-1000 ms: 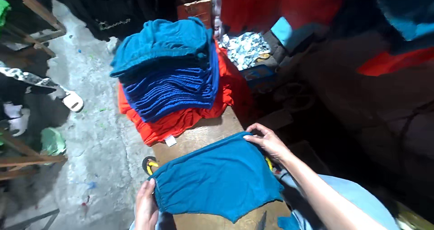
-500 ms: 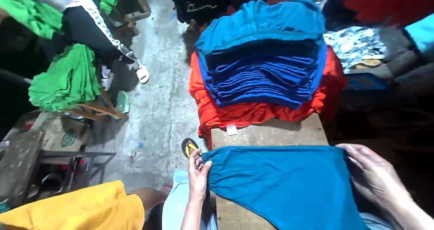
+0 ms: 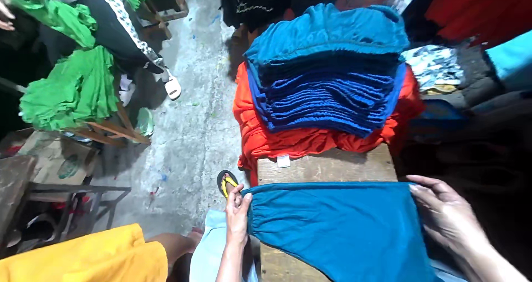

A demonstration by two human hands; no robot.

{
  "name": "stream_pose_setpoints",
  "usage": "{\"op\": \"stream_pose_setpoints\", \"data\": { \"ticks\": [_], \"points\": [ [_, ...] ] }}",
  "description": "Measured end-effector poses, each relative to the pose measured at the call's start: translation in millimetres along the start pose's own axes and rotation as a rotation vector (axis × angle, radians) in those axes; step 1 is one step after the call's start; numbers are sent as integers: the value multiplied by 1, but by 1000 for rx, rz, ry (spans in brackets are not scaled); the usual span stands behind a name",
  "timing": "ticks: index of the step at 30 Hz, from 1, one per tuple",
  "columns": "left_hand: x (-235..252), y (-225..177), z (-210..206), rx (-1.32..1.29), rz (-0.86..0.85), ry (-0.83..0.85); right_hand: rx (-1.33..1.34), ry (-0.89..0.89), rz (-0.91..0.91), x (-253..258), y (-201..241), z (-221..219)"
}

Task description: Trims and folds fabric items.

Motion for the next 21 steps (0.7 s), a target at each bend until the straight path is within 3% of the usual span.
{"op": "stream_pose_setpoints", "data": {
  "ticks": [6, 8, 10, 12, 15, 18, 21],
  "points": [
    [5, -2, -1, 58, 32, -51, 42, -81, -21, -4, 2, -2],
    [2, -7, 1, 217, -40, -121, 68, -78, -44, -7, 3, -5],
    [-11, -29, -1, 569, -288, -150, 71, -39, -73, -8, 3, -9],
    [-36, -58, -27, 917, -668, -130, 61, -9, -82, -8, 1, -10],
    [-81, -66, -102, 1070, -1073, 115, 41, -4, -73, -10, 3, -13],
    [-98, -45, -161, 1224, -1224, 278, 24, -28, -75, -9, 6, -15],
    [-79, -26, -172, 1448, -1186, 273, 58, -52, -66, -8, 7, -11]
  ]
}}
Point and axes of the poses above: each hand's wrist, its own x-axis towards the middle knuckle, its own z-axis out of the back of the hand, y = z × x, the point moved 7 cm from there along x, towards the middle knuckle, and after that the axes turned 10 degrees about x, right-handed, at the moved point
